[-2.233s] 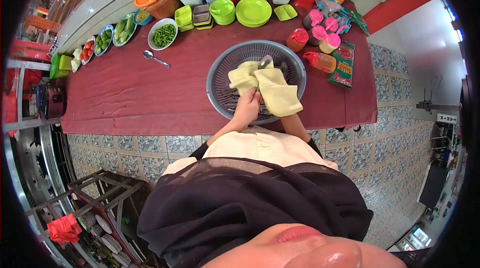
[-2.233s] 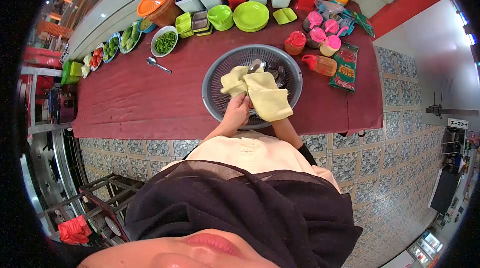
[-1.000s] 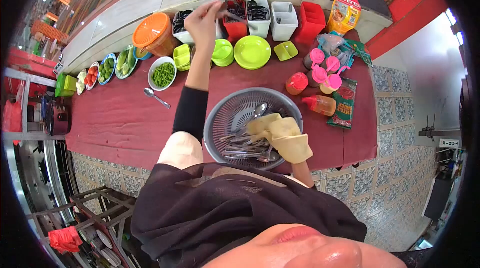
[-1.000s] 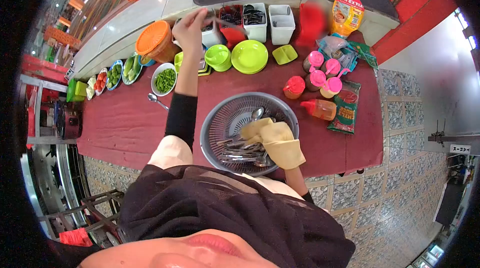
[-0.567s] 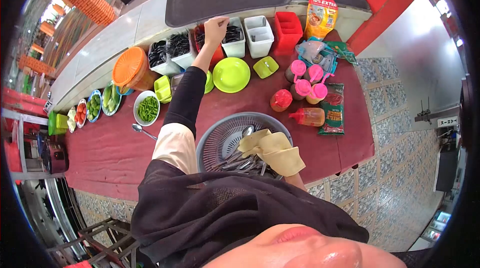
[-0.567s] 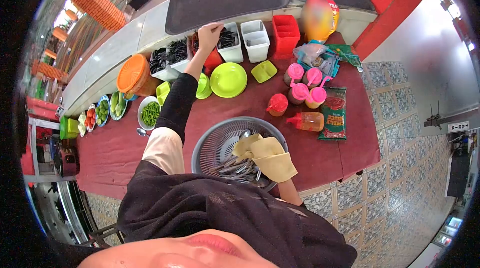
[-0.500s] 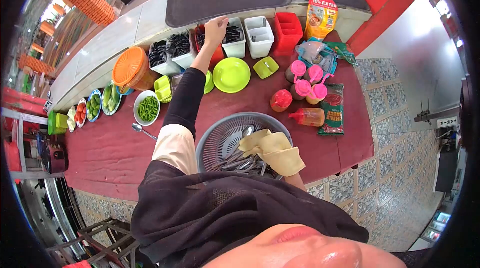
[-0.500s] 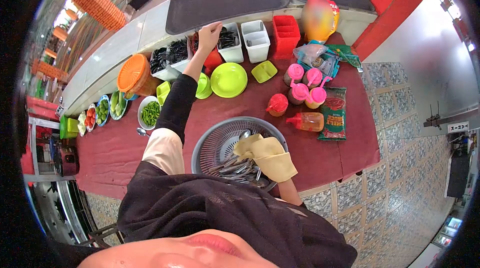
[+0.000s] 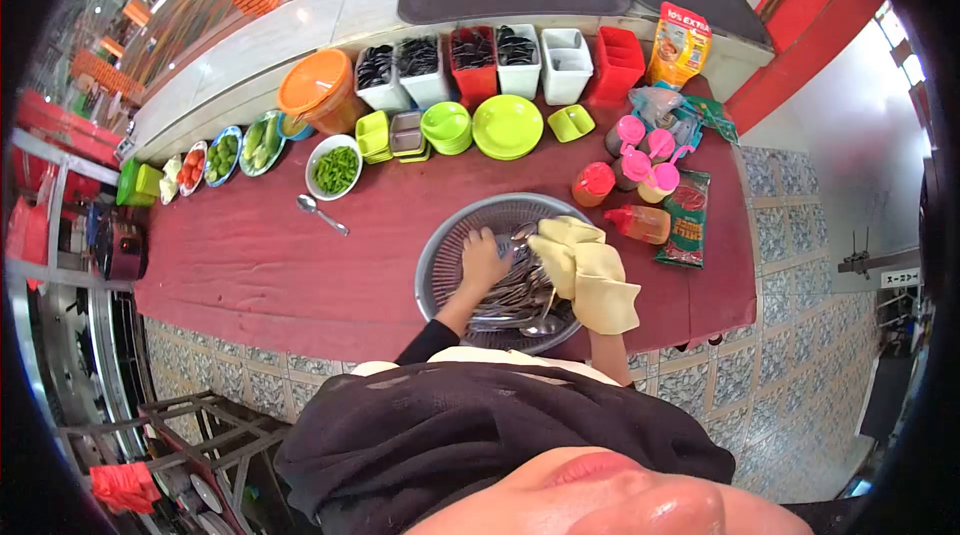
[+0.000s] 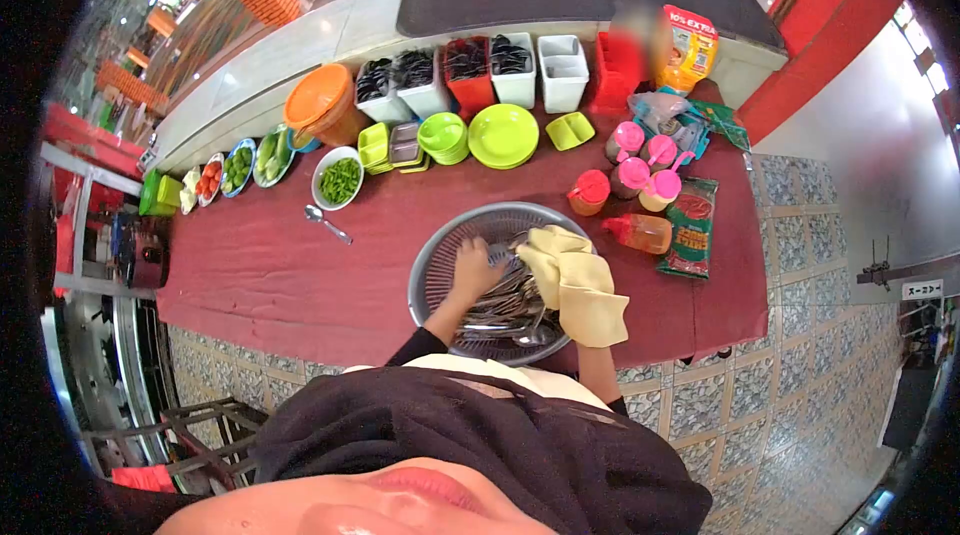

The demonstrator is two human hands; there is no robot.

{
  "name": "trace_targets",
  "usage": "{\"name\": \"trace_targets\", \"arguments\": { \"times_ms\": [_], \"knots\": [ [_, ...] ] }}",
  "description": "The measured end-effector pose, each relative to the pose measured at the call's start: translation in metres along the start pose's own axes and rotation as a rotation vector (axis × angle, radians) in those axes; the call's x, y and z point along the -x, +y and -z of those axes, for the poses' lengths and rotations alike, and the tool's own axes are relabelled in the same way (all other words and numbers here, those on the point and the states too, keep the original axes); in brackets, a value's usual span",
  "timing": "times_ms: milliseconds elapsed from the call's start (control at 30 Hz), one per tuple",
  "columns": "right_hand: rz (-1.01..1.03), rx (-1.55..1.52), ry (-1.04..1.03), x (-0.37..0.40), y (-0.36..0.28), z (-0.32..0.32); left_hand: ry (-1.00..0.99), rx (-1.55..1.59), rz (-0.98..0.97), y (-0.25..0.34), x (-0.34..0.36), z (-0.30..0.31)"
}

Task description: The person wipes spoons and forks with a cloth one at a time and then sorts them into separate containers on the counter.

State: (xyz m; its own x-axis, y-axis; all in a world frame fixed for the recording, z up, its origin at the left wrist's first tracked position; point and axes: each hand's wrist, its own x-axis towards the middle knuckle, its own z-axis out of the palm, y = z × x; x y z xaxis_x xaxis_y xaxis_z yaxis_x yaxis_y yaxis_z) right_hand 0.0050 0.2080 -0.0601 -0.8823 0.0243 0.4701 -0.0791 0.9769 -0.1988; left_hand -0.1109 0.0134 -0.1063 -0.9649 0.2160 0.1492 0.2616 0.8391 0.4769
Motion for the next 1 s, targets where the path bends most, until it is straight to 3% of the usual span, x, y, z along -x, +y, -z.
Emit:
{"name": "trace_targets", "arguments": {
  "times_ms": [67, 167, 267, 400, 467, 600, 700, 867, 967, 1000],
  "knots": [
    [-0.159, -0.281, 0.006, 0.02, 0.002, -0.022, -0.159, -0.167, 0.093, -0.002, 0.026, -0.011],
    [-0.465, -0.857, -0.028, 0.073, 0.028, -0.098, -0.349, -0.106, 0.112, -0.005, 0.026, -0.014],
    [-0.47, -0.857, -0.028, 0.087, 0.03, -0.108, -0.405, 0.069, 0.082, -0.014, 0.015, -0.012],
    [-0.637, -1.237, 0.025, 0.088, 0.031, -0.109, -0.415, 0.232, -0.092, -0.036, 0.011, -0.025],
    [-0.66, -1.301, 0.025, 0.086, 0.031, -0.105, -0.499, 0.187, -0.171, -0.038, 0.008, -0.019],
    [-0.652, -1.352, 0.009, 0.078, 0.033, -0.091, -0.456, -0.1, -0.187, -0.015, 0.02, 0.001],
    [-0.631, -1.38, -0.008, 0.072, 0.031, -0.082, -0.29, -0.22, -0.281, -0.018, 0.029, 0.002],
    [-0.573, -1.425, -0.054, 0.06, 0.023, -0.072, -0.379, -0.104, 0.004, -0.028, 0.031, 0.028],
    [-0.515, -1.448, -0.099, 0.051, 0.013, -0.068, -0.191, 0.316, -0.119, -0.065, 0.035, 0.022],
    [-0.486, -1.451, -0.12, 0.047, 0.01, -0.067, -0.352, 0.473, 0.114, -0.071, 0.033, 0.023]
  ]
}}
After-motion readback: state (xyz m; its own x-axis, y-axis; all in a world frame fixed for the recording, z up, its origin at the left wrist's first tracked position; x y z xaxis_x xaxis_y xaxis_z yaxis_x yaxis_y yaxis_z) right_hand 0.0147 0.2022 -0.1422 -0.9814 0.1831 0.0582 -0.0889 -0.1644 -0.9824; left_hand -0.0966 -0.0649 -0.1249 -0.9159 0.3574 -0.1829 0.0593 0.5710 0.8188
